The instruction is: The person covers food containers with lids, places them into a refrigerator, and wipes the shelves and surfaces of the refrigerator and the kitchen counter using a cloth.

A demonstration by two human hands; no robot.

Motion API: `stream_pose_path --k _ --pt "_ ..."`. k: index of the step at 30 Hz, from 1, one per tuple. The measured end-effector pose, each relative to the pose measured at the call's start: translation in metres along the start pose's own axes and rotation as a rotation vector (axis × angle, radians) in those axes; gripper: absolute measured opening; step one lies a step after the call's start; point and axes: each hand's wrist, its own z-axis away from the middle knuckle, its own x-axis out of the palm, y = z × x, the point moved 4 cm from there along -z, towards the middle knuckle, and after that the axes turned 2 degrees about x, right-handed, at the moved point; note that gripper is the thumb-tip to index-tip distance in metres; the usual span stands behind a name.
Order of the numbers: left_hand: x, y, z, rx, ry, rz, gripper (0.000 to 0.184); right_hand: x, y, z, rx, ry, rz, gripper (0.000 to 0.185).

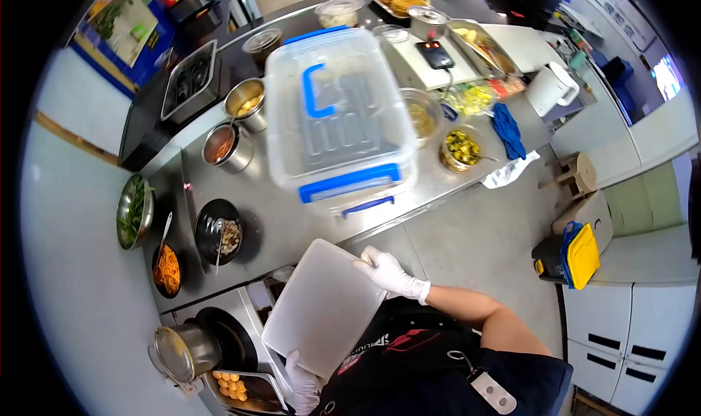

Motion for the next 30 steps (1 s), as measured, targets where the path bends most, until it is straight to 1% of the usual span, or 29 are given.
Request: stream_pose_path --k 3,6,9,10,13,15,17,18,21,22,25,27,30 --pt "0.012 -0.021 -0.011 -0.078 -0.170 -0.073 0.066 -0.050 0.013 0.030 0.032 0.084 -0.033 0.033" --pt "0.067 -0.034 -0.002 -0.059 -0.383 -0.208 0.067 -0.102 0.027 0.063 0.088 0.180 -0.049 0.033" --pt "0.106 -0.063 0.005 -0.106 -0.405 -0.170 0.069 -0.157 0.040 0.096 0.152 0.259 -0.069 0.033" --pt "0.129 -0.070 0.017 -0.106 -0.405 -0.176 0.066 -0.172 0.050 0.106 0.118 0.342 -0.022 0.033" --pt "0.162 -0.097 0.025 -0.178 -0.456 -0.303 0.065 -0.220 0.075 0.143 0.079 0.466 -0.059 0.033" --pt "0.184 -0.116 0.035 -0.196 -0.461 -0.368 0.065 -0.248 0.091 0.170 0.120 0.519 -0.076 0.034" --pt "0.214 -0.137 0.044 -0.227 -0.511 -0.434 0.065 -0.277 0.110 0.201 0.187 0.580 -0.096 0.034" --pt "0.235 -0.147 0.057 -0.178 -0.543 -0.452 0.067 -0.289 0.121 0.218 0.179 0.648 -0.116 0.034" --pt "0.269 -0.184 0.064 -0.292 -0.704 -0.551 0.073 -0.322 0.150 0.268 0.238 0.761 -0.144 0.034" --pt "0.286 -0.196 0.078 -0.299 -0.735 -0.551 0.069 -0.329 0.164 0.283 0.204 0.824 -0.169 0.034" --pt "0.320 -0.232 0.089 -0.353 -0.813 -0.659 0.070 -0.356 0.186 0.334 0.262 0.953 -0.189 0.034" --pt "0.349 -0.255 0.103 -0.414 -0.889 -0.738 0.070 -0.369 0.198 0.369 0.319 1.025 -0.205 0.034" --pt "0.390 -0.299 0.110 -0.512 -1.042 -0.844 0.070 -0.380 0.222 0.422 0.413 1.197 -0.213 0.035"
